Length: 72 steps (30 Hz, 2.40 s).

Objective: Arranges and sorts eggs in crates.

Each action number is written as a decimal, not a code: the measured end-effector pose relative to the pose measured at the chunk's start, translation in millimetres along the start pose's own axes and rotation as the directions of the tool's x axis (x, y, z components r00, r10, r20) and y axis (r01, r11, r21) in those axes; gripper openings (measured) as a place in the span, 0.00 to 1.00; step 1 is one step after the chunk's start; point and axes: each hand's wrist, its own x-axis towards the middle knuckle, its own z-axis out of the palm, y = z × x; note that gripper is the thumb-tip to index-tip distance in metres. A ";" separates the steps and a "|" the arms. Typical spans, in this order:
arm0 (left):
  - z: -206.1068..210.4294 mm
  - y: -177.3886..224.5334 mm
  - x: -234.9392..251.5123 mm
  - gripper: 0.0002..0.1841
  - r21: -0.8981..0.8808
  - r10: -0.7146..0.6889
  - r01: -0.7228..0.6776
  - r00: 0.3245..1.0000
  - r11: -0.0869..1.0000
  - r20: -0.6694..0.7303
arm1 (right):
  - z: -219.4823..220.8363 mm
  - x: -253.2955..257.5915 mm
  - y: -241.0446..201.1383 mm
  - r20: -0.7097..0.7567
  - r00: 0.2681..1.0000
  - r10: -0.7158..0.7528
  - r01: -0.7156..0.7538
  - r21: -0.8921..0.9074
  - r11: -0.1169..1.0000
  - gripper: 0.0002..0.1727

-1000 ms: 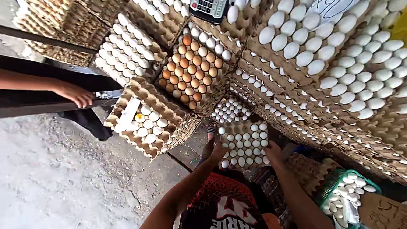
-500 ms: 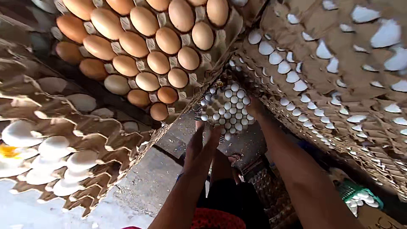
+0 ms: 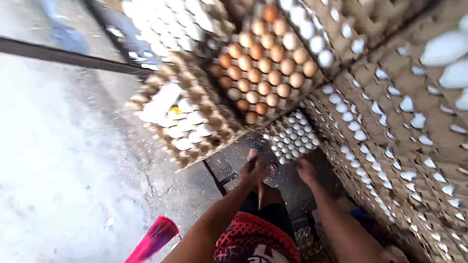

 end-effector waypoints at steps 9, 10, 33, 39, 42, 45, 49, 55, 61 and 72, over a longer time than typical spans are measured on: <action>-140.3 82.1 -229.1 0.18 0.061 0.357 -0.361 0.858 0.931 -0.369 | 36.9 -174.1 78.0 0.326 0.942 0.083 -0.058 -0.083 0.995 0.23; -162.6 90.3 -239.7 0.17 0.114 0.381 -0.374 0.795 0.920 -0.472 | 35.0 -176.7 89.0 0.323 0.937 0.133 -0.094 -0.132 0.987 0.23; -485.3 136.5 -142.5 0.25 0.249 0.371 -0.275 0.723 0.929 -0.583 | 109.1 -176.1 -322.7 0.053 0.989 -0.140 0.070 0.662 0.746 0.27; -506.7 135.1 -116.3 0.22 0.433 0.376 -0.249 0.895 0.866 -0.239 | 151.7 -155.6 -402.5 -0.167 0.965 0.204 0.004 0.781 0.624 0.25; -511.5 155.1 -135.9 0.23 0.489 0.459 -0.306 0.858 0.817 -0.231 | 143.8 -172.6 -422.4 -0.260 0.944 0.203 0.084 0.784 0.615 0.22; -511.1 173.0 -164.7 0.22 0.505 0.525 -0.377 0.831 0.776 -0.186 | 127.3 -192.9 -428.5 -0.297 0.944 0.146 0.148 0.775 0.615 0.22; -524.2 229.1 -198.1 0.21 0.497 0.648 -0.500 0.741 0.709 -0.179 | 70.3 -215.3 -446.0 -0.363 0.927 0.092 0.243 0.771 0.589 0.21; -528.9 270.1 -239.5 0.19 0.419 0.713 -0.593 0.663 0.687 -0.231 | 36.7 -233.8 -443.5 -0.427 0.903 0.042 0.345 0.780 0.522 0.21; -518.2 194.6 -200.7 0.21 0.381 0.604 -0.491 0.747 0.783 -0.278 | 103.1 -204.8 -416.8 -0.328 0.939 0.106 0.212 0.793 0.571 0.19; -503.2 190.2 -173.6 0.20 0.348 0.577 -0.481 0.770 0.805 -0.271 | 94.7 -198.8 -412.7 -0.393 0.912 0.120 0.255 0.771 0.583 0.17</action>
